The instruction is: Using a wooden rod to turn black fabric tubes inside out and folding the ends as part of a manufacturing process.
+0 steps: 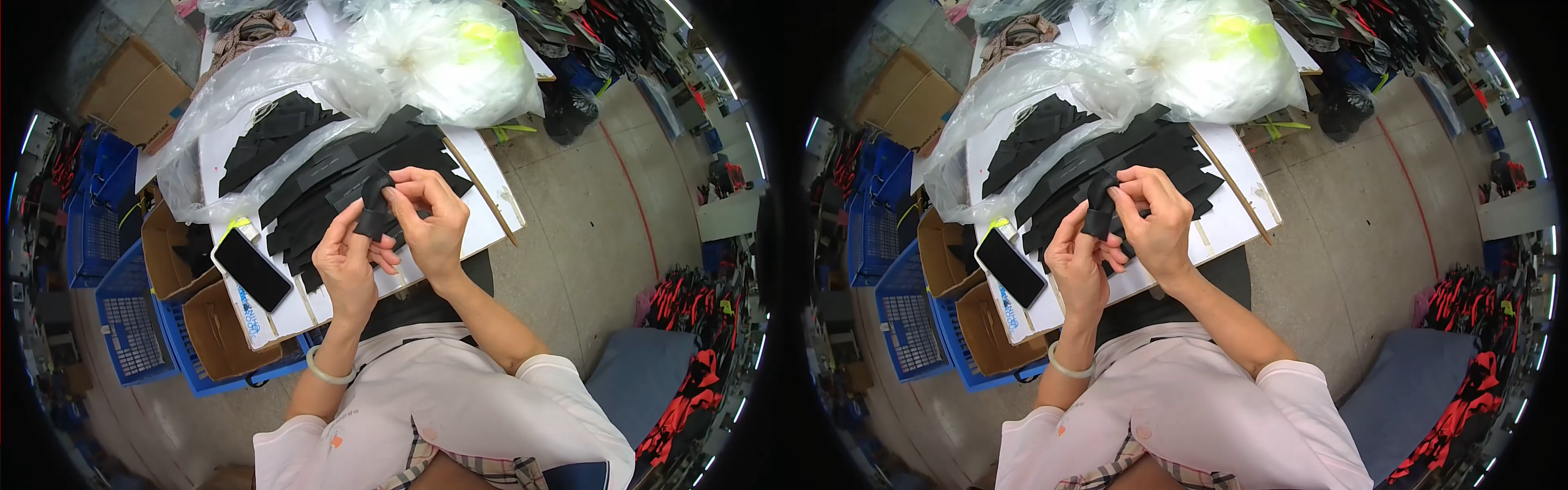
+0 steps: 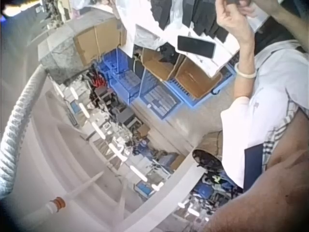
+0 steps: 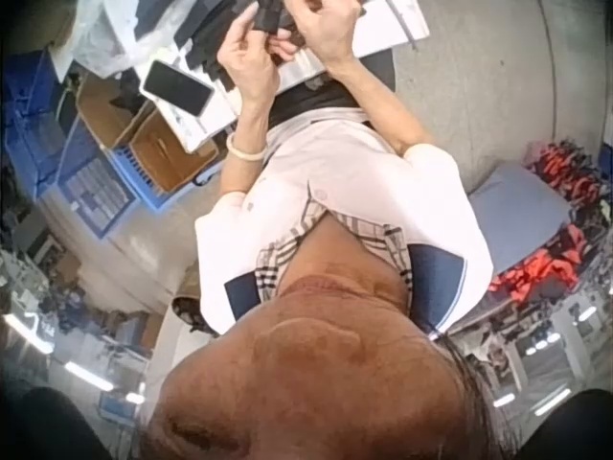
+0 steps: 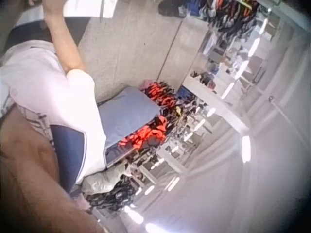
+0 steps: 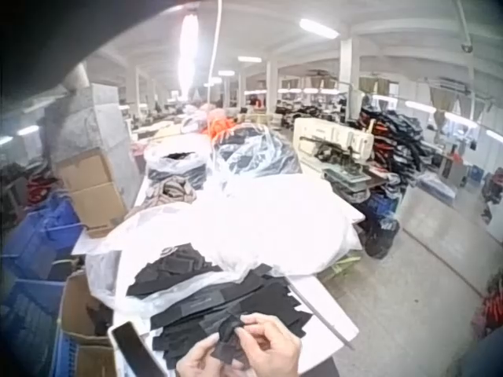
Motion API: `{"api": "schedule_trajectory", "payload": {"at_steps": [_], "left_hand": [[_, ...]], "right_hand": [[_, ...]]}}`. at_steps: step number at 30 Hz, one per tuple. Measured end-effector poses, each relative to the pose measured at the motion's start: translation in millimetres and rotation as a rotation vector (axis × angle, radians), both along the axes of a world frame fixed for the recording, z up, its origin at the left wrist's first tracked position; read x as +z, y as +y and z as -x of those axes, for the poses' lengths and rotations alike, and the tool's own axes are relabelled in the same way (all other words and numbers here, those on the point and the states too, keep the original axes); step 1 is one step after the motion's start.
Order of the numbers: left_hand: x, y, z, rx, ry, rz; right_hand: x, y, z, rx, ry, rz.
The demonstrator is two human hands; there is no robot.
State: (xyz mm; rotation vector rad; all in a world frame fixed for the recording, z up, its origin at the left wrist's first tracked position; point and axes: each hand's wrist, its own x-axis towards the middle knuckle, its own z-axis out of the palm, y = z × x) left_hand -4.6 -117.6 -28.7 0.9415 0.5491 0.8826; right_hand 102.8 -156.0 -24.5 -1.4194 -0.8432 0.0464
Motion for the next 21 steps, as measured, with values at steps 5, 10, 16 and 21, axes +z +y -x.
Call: {"api": "schedule_trajectory", "payload": {"at_steps": [5,10,16,21], "left_hand": [[1.1,10.8,5.3,0.226,0.302,-0.44],[12.6,20.9,17.9,0.091,0.249,-0.299],[23.0,27.0,22.7,-0.008,-0.139,0.02],[23.2,42.0,35.6,-0.086,-0.049,-0.031]], "right_hand": [[3.9,-8.3,-19.8,0.651,0.915,-0.073],[14.4,-13.9,-10.2,0.586,0.685,0.06],[5.5,-20.8,-9.2,0.83,0.79,-0.024],[16.7,-32.0,-11.6,0.973,0.955,0.171]]}}
